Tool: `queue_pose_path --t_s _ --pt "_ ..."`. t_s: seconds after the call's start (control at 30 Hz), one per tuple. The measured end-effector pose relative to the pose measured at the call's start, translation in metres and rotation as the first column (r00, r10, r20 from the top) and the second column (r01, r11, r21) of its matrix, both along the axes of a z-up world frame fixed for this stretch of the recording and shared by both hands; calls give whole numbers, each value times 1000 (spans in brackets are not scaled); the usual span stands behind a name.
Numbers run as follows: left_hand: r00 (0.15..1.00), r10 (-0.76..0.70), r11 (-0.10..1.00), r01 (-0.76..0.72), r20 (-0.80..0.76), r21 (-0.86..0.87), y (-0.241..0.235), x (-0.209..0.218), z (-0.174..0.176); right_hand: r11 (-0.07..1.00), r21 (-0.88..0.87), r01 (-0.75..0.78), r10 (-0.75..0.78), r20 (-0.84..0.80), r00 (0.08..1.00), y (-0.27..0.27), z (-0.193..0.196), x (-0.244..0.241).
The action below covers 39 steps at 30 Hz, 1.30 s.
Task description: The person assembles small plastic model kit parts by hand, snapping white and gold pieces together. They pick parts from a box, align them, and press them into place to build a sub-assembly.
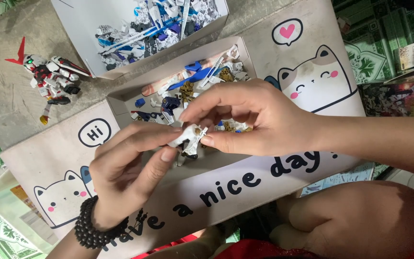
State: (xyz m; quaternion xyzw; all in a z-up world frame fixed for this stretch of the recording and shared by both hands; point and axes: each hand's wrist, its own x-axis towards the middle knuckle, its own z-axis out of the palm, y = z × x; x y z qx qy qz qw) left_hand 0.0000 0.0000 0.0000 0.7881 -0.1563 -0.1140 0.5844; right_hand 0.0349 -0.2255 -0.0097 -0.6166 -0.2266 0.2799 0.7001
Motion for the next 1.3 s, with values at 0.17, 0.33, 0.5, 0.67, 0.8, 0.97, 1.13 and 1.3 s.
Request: queue_pose_path --t_s 0.17,0.33,0.5,0.67,0.8,0.97,1.13,1.3 --pt "998 39 996 -42 41 77 6 4 -6 986 -167 -9 24 87 996 2 -8 6" --pt "997 -75 958 66 21 279 4 10 -8 886 -463 26 164 365 916 -1 -14 5" --pt "970 -185 906 105 160 409 6 8 -17 737 -669 -99 276 163 947 -2 -17 7" --pt "930 -305 855 173 204 489 9 4 -24 757 -650 -69 260 202 944 -17 0 4" --pt "896 -411 775 244 171 583 15 -2 -27 777 -629 -12 224 259 939 -38 20 -5" --pt "888 -420 718 198 189 667 21 -12 -25 733 -666 137 18 220 975 -72 11 -27" --pt "828 -546 591 274 126 759 14 -20 -37 739 -644 199 -34 260 965 -86 -2 -34" --pt "886 -455 693 287 92 661 -2 -16 -25 859 -490 153 -42 230 972 -77 -14 -31"
